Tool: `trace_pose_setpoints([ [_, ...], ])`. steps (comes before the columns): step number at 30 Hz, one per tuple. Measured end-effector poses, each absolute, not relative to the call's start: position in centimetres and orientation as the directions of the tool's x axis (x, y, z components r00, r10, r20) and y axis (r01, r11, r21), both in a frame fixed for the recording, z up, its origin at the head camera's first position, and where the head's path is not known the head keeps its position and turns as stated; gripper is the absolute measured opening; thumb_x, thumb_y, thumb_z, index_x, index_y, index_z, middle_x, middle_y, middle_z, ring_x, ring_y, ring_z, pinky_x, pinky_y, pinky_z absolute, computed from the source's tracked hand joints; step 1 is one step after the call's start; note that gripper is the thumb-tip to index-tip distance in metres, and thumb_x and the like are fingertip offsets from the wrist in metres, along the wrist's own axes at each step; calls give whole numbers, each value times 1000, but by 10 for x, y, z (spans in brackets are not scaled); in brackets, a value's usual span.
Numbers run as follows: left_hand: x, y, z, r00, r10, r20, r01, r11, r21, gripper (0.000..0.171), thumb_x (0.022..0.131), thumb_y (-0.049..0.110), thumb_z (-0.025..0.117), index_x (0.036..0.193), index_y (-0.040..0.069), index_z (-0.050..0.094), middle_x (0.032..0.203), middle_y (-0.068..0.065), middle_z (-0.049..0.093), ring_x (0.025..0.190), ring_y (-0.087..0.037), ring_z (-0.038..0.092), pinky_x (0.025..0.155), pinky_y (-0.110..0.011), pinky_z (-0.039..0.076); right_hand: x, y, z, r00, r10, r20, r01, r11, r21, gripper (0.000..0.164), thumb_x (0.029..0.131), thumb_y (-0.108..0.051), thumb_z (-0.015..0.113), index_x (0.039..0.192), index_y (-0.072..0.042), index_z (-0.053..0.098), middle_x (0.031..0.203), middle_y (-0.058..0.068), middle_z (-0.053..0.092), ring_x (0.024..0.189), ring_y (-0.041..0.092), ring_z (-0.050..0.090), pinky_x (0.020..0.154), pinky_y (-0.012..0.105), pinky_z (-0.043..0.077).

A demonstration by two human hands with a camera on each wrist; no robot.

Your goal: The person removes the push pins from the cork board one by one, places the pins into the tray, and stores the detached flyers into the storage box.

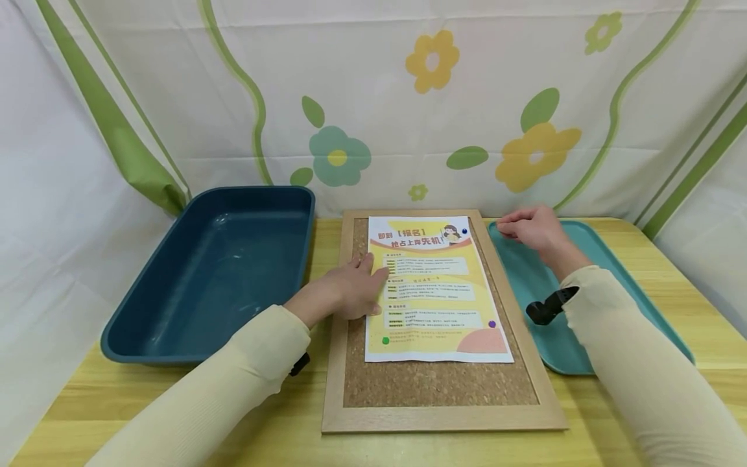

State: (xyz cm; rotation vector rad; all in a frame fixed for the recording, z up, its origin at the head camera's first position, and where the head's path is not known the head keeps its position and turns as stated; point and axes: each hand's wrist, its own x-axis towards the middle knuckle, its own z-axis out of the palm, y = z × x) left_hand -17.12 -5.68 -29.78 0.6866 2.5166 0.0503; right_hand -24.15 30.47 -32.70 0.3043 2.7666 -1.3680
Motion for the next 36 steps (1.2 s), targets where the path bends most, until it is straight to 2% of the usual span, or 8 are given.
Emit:
trace_pose_setpoints([
  [4, -171, -57, -297, -732, 484, -480, 465, 869, 168, 75, 111, 35, 56, 172, 18, 18, 179, -23, 1, 167, -42, 5, 133, -55, 22, -241, 312, -331, -975, 171, -141, 217, 606, -765, 46, 106, -31, 66, 135, 4, 69, 133, 15, 65, 109, 24, 58, 95, 39, 50],
  [8, -172, -57, -297, -731, 485, -480, 462, 870, 174, 75, 111, 35, 56, 172, 18, 17, 179, -23, 0, 167, -43, 4, 133, -55, 22, -240, 319, -334, -965, 195, -175, 258, 597, -759, 47, 107, -30, 63, 139, 5, 65, 147, 23, 56, 124, 31, 52, 109, 50, 45],
  [11, -172, -57, -298, -730, 486, -481, 461, 869, 179, 75, 111, 35, 56, 172, 18, 17, 179, -22, 0, 167, -42, 4, 133, -55, 22, -239, 322, -335, -959, 216, -184, 278, 587, -760, 47, 108, -28, 61, 140, 6, 64, 147, 24, 54, 128, 35, 51, 115, 57, 41],
  [13, -173, -57, -298, -730, 486, -481, 458, 870, 184, 75, 111, 34, 56, 172, 18, 17, 179, -22, 0, 167, -42, 4, 133, -55, 21, -239, 324, -336, -956, 223, -188, 286, 589, -756, 46, 108, -27, 61, 139, 7, 65, 147, 25, 55, 128, 36, 51, 115, 57, 42],
  [19, -173, -57, -298, -732, 481, -483, 449, 873, 188, 74, 111, 34, 56, 172, 18, 18, 179, -22, 0, 167, -41, 4, 134, -54, 20, -241, 327, -341, -963, 210, -168, 269, 717, -643, 43, 107, -25, 62, 132, 8, 70, 141, 31, 61, 117, 38, 57, 93, 45, 50],
  [21, -173, -56, -298, -733, 481, -481, 449, 873, 189, 74, 111, 34, 56, 172, 18, 18, 179, -22, 0, 167, -41, 4, 134, -55, 20, -240, 328, -342, -967, 201, -159, 256, 743, -618, 42, 107, -24, 62, 131, 9, 70, 140, 32, 62, 117, 40, 59, 91, 45, 51],
  [28, -172, -57, -298, -737, 482, -475, 452, 873, 185, 75, 110, 34, 57, 172, 18, 19, 179, -22, 1, 167, -42, 4, 133, -56, 21, -241, 326, -342, -964, 197, -180, 266, 744, -613, 43, 106, -24, 60, 133, 9, 69, 142, 32, 62, 123, 43, 57, 102, 54, 50],
  [36, -172, -58, -298, -734, 487, -473, 459, 870, 183, 75, 110, 35, 57, 172, 17, 19, 179, -22, 1, 167, -42, 5, 133, -55, 22, -243, 329, -340, -949, 184, -257, 308, 721, -621, 48, 107, -27, 59, 137, 10, 65, 147, 33, 54, 129, 43, 51, 114, 61, 43],
])
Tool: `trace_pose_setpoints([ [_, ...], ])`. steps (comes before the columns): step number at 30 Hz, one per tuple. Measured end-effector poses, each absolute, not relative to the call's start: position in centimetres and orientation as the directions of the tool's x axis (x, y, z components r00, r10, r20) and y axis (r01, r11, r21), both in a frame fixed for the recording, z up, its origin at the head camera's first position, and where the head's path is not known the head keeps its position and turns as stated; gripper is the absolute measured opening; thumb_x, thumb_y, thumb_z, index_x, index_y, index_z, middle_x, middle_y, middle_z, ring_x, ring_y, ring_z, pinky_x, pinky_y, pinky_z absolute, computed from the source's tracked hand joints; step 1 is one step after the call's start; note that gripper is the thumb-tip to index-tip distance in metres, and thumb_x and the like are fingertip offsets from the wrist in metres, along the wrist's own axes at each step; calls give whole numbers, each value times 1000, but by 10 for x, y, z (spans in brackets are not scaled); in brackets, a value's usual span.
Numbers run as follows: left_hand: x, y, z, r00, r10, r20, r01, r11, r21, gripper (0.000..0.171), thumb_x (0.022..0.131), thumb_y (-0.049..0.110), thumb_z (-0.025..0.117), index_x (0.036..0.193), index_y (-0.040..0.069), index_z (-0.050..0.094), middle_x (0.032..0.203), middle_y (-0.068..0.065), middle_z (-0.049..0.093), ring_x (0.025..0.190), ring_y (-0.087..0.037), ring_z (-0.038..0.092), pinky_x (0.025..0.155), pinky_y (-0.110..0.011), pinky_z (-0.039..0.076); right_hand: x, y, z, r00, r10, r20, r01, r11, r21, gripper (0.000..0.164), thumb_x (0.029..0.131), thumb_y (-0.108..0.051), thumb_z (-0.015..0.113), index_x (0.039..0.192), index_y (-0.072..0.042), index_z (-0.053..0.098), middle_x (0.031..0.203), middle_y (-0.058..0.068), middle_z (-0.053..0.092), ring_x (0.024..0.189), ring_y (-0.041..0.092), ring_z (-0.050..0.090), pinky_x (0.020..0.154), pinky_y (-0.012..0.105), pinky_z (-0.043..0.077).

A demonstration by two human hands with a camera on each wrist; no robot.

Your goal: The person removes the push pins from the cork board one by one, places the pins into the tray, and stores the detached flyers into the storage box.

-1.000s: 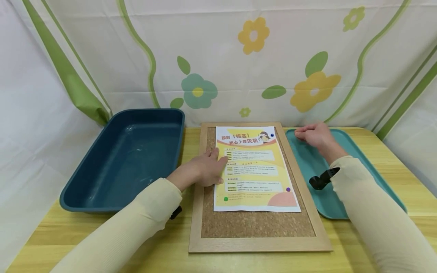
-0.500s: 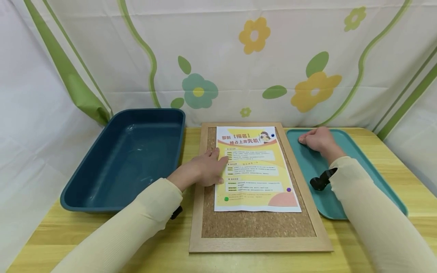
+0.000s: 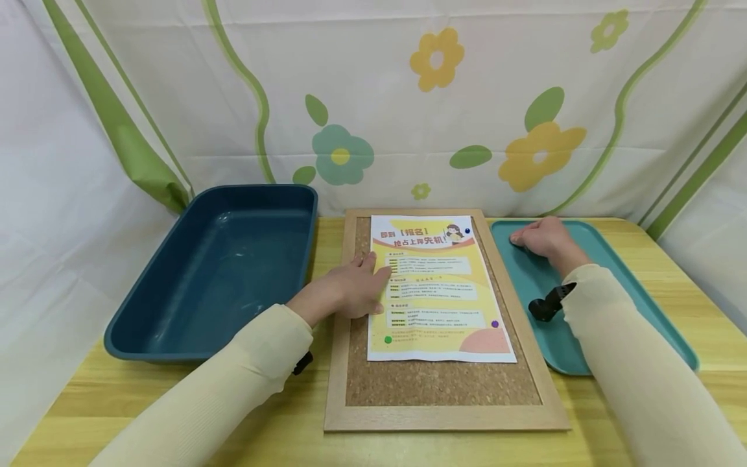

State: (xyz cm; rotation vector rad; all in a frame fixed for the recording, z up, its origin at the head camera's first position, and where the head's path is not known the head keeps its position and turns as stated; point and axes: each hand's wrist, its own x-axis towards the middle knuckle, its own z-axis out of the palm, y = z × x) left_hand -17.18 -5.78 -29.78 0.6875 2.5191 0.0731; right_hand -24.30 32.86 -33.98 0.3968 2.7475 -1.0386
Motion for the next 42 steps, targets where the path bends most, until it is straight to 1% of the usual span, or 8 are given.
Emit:
trace_pose_setpoints([
  [7, -172, -58, -297, -728, 493, -476, 471, 865, 176, 75, 110, 35, 57, 172, 17, 18, 179, -23, 1, 167, -42, 5, 133, -56, 23, -243, 331, -341, -935, 205, -289, 350, 671, -653, 57, 104, -31, 64, 142, 11, 60, 151, 32, 47, 129, 43, 45, 115, 60, 39],
  [11, -172, -58, -297, -725, 492, -482, 473, 864, 170, 75, 110, 35, 56, 172, 17, 18, 179, -23, 1, 167, -42, 5, 133, -56, 23, -244, 333, -344, -940, 189, -283, 335, 660, -673, 53, 105, -30, 65, 144, 7, 61, 153, 32, 49, 135, 44, 45, 119, 61, 37],
  [15, -172, -58, -298, -726, 492, -480, 472, 865, 171, 74, 110, 35, 56, 172, 17, 19, 179, -23, 1, 167, -42, 5, 133, -56, 22, -243, 336, -346, -946, 151, -287, 315, 641, -700, 47, 107, -27, 65, 144, 1, 63, 158, 30, 47, 145, 47, 41, 123, 64, 32],
  [18, -172, -58, -298, -729, 491, -477, 469, 866, 173, 75, 110, 35, 57, 172, 17, 19, 179, -23, 1, 167, -42, 5, 133, -56, 23, -243, 338, -345, -943, 145, -301, 323, 624, -712, 45, 106, -29, 66, 143, -3, 66, 161, 29, 44, 149, 48, 37, 125, 64, 30],
  [23, -172, -59, -298, -731, 492, -472, 470, 865, 174, 74, 110, 34, 57, 172, 16, 19, 179, -22, 2, 167, -41, 6, 132, -57, 25, -243, 339, -345, -938, 142, -317, 335, 614, -715, 46, 107, -29, 65, 145, -3, 65, 163, 29, 42, 153, 49, 34, 125, 67, 28],
  [26, -172, -59, -298, -731, 493, -472, 470, 865, 176, 74, 110, 34, 57, 172, 16, 19, 179, -22, 1, 167, -41, 5, 132, -57, 24, -242, 339, -346, -939, 144, -313, 330, 629, -703, 47, 107, -29, 64, 145, -1, 64, 161, 30, 43, 150, 50, 37, 124, 68, 30],
  [32, -172, -59, -298, -731, 495, -470, 471, 864, 176, 74, 110, 35, 57, 172, 17, 20, 179, -22, 2, 167, -41, 6, 132, -57, 25, -240, 338, -346, -943, 145, -301, 315, 681, -661, 50, 108, -31, 60, 145, 4, 61, 156, 31, 47, 137, 45, 45, 119, 64, 37],
  [42, -172, -59, -298, -733, 490, -473, 466, 867, 175, 74, 110, 35, 57, 172, 17, 19, 179, -22, 1, 167, -41, 5, 132, -56, 24, -242, 334, -340, -928, 155, -340, 345, 706, -618, 59, 107, -38, 58, 147, 6, 56, 153, 29, 43, 129, 42, 43, 112, 59, 40],
])
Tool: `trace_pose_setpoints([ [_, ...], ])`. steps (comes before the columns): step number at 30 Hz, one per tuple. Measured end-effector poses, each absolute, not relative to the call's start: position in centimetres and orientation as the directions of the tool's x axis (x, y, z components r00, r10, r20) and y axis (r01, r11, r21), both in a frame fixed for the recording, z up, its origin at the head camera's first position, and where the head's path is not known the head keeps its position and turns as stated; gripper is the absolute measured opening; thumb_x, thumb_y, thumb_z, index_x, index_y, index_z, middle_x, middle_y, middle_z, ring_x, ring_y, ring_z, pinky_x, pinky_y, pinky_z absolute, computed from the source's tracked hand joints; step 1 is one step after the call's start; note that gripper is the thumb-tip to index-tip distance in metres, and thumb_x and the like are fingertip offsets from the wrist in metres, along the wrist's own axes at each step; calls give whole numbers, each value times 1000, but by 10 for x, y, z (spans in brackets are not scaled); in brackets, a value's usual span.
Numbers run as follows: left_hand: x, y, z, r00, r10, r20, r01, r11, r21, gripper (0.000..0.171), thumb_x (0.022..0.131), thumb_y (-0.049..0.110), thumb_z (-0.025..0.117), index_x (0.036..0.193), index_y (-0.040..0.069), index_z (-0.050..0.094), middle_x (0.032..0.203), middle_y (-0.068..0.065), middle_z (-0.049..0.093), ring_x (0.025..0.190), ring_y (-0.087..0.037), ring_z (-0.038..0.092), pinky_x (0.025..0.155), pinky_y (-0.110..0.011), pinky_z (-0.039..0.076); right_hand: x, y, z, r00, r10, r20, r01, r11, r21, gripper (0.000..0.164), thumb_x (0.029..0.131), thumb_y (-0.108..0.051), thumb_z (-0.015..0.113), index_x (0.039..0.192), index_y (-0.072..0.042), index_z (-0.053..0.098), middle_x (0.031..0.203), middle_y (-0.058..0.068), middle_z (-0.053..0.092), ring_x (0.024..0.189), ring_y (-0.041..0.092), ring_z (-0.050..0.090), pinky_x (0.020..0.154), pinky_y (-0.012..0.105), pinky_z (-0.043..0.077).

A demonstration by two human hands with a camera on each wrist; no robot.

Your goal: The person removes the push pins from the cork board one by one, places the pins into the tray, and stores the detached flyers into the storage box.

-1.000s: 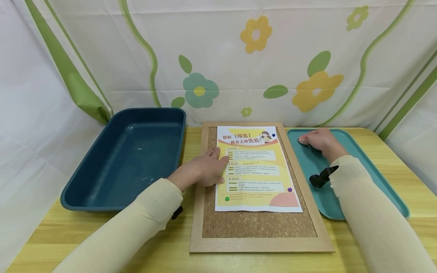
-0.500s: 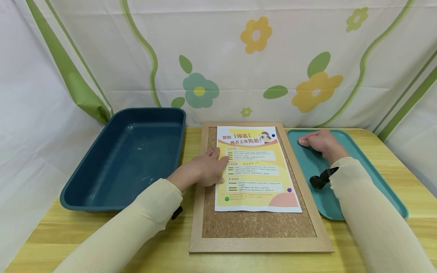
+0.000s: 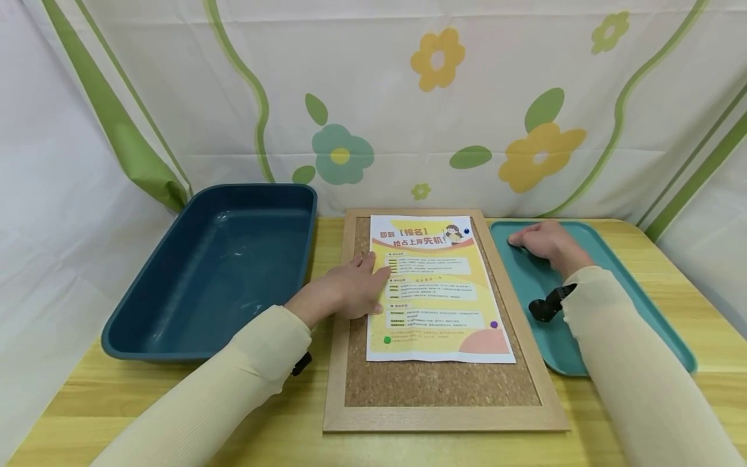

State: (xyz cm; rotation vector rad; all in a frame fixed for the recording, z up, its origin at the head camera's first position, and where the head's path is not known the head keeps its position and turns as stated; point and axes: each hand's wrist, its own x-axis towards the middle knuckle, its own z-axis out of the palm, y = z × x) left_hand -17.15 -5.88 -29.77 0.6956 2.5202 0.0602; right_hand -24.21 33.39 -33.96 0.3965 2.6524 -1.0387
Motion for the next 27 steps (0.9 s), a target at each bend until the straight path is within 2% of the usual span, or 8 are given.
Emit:
trace_pose_setpoints([
  [7, -172, -59, -298, -734, 488, -473, 465, 868, 173, 75, 110, 35, 57, 172, 18, 19, 179, -21, 2, 167, -41, 5, 133, -56, 23, -242, 332, -336, -916, 153, -372, 363, 712, -601, 63, 107, -39, 56, 151, 6, 51, 154, 30, 39, 130, 43, 41, 116, 62, 38],
  [13, -172, -58, -299, -737, 488, -467, 471, 867, 162, 75, 110, 35, 57, 172, 17, 19, 179, -22, 2, 167, -41, 6, 133, -54, 22, -243, 330, -336, -920, 155, -359, 353, 727, -589, 59, 108, -36, 55, 148, 6, 54, 155, 32, 39, 131, 44, 42, 115, 61, 39],
  [27, -172, -57, -298, -734, 490, -471, 472, 866, 165, 75, 110, 35, 57, 172, 17, 19, 179, -23, 2, 167, -41, 5, 134, -54, 22, -245, 329, -338, -918, 173, -357, 366, 717, -594, 58, 109, -37, 53, 148, 5, 55, 163, 35, 33, 144, 47, 37, 121, 64, 34],
])
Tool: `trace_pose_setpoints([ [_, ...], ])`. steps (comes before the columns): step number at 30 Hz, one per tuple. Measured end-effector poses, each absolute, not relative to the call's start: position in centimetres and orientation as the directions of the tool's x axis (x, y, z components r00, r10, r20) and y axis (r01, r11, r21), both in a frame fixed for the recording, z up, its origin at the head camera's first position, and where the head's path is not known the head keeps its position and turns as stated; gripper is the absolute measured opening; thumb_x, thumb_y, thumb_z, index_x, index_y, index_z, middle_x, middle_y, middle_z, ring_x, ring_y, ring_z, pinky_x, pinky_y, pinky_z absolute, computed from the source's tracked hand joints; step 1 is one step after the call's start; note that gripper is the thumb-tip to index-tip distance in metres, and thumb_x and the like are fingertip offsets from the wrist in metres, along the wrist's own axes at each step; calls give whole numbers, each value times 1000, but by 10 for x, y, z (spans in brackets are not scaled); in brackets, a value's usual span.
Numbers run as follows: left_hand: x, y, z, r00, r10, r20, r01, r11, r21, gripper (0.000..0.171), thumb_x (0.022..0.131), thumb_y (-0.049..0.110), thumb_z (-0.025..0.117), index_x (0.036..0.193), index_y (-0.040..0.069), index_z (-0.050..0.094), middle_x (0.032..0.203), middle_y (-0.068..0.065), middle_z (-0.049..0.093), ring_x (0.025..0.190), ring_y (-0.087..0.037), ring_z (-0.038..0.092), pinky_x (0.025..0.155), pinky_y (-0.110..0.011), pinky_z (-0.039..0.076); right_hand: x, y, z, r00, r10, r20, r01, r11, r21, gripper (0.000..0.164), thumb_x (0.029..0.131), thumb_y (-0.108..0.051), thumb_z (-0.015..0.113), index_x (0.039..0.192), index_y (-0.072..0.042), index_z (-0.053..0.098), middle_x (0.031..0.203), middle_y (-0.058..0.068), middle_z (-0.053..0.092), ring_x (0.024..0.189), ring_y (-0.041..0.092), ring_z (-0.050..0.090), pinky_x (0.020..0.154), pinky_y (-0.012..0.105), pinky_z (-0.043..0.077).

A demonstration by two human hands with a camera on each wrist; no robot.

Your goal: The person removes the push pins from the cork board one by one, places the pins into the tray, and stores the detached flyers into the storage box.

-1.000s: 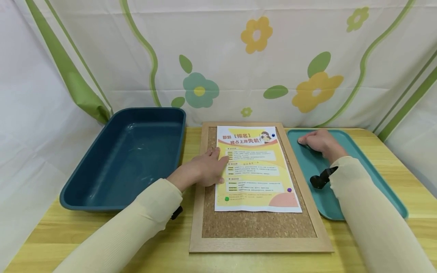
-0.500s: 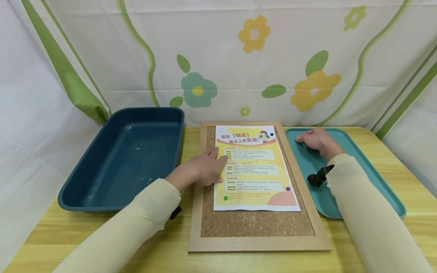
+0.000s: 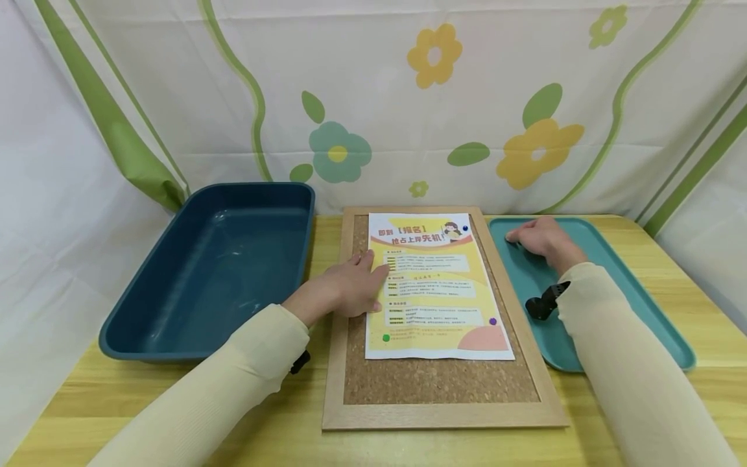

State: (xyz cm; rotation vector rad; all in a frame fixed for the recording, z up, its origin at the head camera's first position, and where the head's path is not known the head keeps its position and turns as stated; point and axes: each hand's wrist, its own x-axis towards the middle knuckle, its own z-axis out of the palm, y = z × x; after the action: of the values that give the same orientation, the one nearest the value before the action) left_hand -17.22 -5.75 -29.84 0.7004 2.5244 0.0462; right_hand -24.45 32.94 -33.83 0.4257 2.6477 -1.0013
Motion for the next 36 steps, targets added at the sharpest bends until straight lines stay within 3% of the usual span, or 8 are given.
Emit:
trace_pose_setpoints([
  [11, -173, -55, -298, -728, 496, -474, 479, 862, 166, 75, 111, 35, 56, 172, 17, 17, 179, -22, 0, 167, -41, 4, 133, -54, 22, -244, 333, -337, -905, 198, -377, 396, 715, -575, 59, 108, -38, 54, 149, 6, 53, 159, 32, 36, 135, 45, 40, 117, 62, 37],
  [22, -174, -54, -298, -726, 489, -483, 458, 868, 191, 75, 111, 34, 56, 173, 18, 17, 179, -21, -2, 167, -40, 1, 134, -54, 21, -243, 335, -337, -903, 187, -387, 398, 705, -587, 62, 107, -40, 56, 151, 4, 52, 162, 33, 34, 145, 48, 36, 121, 65, 34],
  [36, -172, -58, -296, -728, 485, -485, 451, 871, 194, 76, 111, 34, 56, 173, 17, 16, 179, -21, -2, 167, -41, 1, 134, -54, 20, -242, 335, -339, -890, 162, -425, 436, 572, -695, 49, 109, -35, 60, 153, -15, 59, 174, 21, 28, 161, 48, 24, 124, 73, 24],
])
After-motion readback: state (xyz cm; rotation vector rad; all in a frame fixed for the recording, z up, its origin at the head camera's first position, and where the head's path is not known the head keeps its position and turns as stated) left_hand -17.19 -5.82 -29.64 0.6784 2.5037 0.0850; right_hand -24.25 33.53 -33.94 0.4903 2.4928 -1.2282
